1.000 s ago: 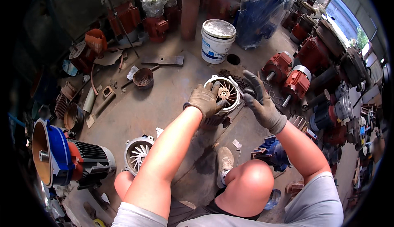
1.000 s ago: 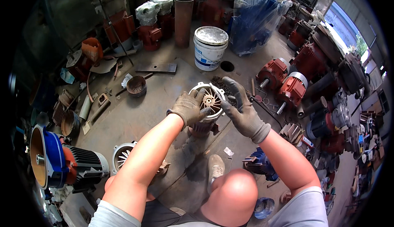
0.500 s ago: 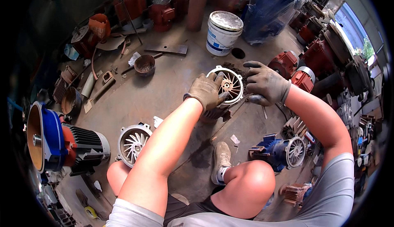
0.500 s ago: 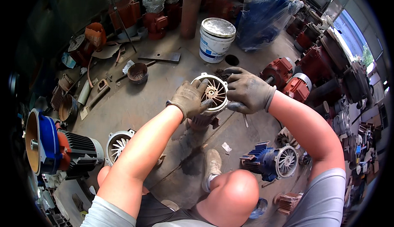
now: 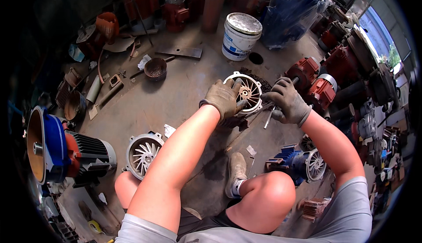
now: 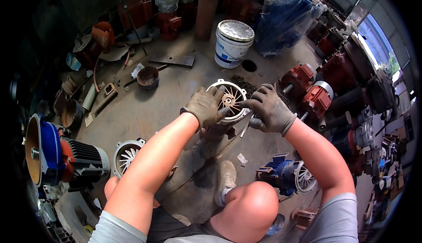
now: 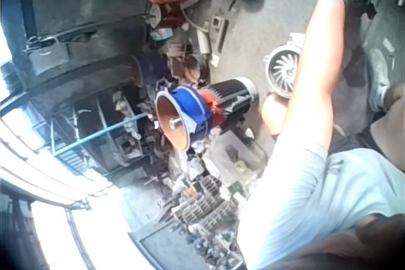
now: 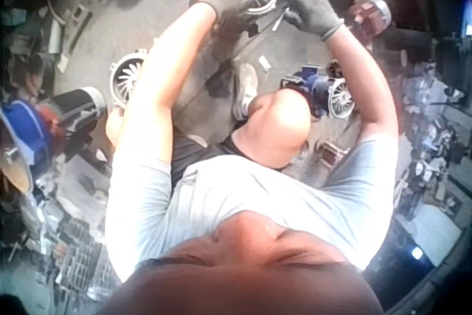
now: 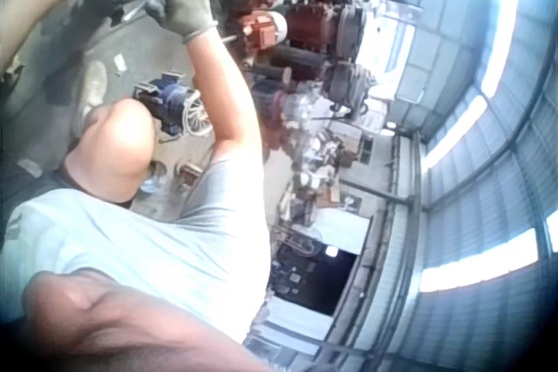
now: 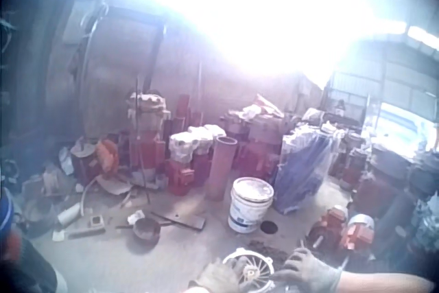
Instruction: The person sits on the floor in a workshop and uses a metal rod to scrape and clean the interior of a circular metal motor housing. They rotate the housing to access different areas and occasionally inspect the surface. The person also handles a small blue mesh strainer and a white cloth during the process.
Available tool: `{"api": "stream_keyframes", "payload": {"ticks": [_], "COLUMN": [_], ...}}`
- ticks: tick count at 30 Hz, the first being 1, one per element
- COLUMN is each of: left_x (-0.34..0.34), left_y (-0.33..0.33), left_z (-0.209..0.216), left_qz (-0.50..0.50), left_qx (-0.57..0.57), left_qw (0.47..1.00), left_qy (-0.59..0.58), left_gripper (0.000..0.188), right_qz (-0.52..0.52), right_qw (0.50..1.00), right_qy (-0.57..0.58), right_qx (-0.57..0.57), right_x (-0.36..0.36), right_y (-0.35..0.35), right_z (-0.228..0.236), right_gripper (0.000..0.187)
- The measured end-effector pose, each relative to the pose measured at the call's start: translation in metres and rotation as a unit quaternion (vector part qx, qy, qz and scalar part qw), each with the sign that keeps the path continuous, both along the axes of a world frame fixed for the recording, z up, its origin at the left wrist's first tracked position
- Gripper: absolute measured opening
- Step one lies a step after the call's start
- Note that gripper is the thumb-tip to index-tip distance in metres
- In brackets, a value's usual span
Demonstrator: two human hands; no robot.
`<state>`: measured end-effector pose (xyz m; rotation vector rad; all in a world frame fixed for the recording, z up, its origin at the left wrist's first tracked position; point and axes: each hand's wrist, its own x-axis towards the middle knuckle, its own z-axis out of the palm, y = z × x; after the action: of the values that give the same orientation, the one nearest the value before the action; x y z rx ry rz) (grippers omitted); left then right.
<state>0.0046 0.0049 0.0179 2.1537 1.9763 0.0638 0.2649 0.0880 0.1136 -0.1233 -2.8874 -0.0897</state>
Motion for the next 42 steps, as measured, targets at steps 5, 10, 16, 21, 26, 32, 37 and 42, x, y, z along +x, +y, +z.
{"api": "stream_keyframes", "payload": {"ticks": [5,10,16,21,26,32,37,42], "left_x": [-0.002,-0.006,0.0,0.002,-0.001,-0.006,-0.001,0.032], "left_y": [0.006,0.0,0.004,0.005,0.003,0.003,0.008,-0.002], "left_z": [-0.012,-0.002,0.002,-0.006,-0.002,-0.009,-0.021,-0.002], "left_qz": [-0.01,0.028,0.018,0.003,0.008,0.014,0.001,0.1], "left_qx": [0.029,0.021,0.018,0.033,0.011,0.028,0.051,-0.005], "left_qw": [0.999,0.999,1.0,0.999,1.0,0.999,0.999,0.995], "left_qy": [0.015,-0.007,-0.008,-0.002,0.006,-0.013,0.01,-0.003], "left_gripper": [0.093,0.089,0.086,0.089,0.091,0.093,0.09,0.096], "right_qz": [-0.067,-0.406,-0.412,-0.138,-0.291,-0.349,-0.407,-0.457], "right_qw": [0.988,0.902,0.878,0.959,0.793,0.72,0.73,0.792], "right_qy": [-0.137,-0.113,-0.153,-0.158,-0.103,0.021,-0.195,-0.177], "right_qx": [0.02,-0.092,-0.188,-0.191,-0.525,-0.6,-0.513,-0.364], "right_x": [-0.011,-0.034,-0.029,-0.013,-0.008,-0.01,-0.033,-0.024], "right_y": [0.008,-0.05,-0.041,0.02,0.013,-0.022,-0.015,-0.018], "right_z": [0.008,0.011,0.032,0.035,0.007,-0.015,0.04,0.136], "right_gripper": [0.044,0.035,0.039,0.04,0.056,0.052,0.045,0.04]}}
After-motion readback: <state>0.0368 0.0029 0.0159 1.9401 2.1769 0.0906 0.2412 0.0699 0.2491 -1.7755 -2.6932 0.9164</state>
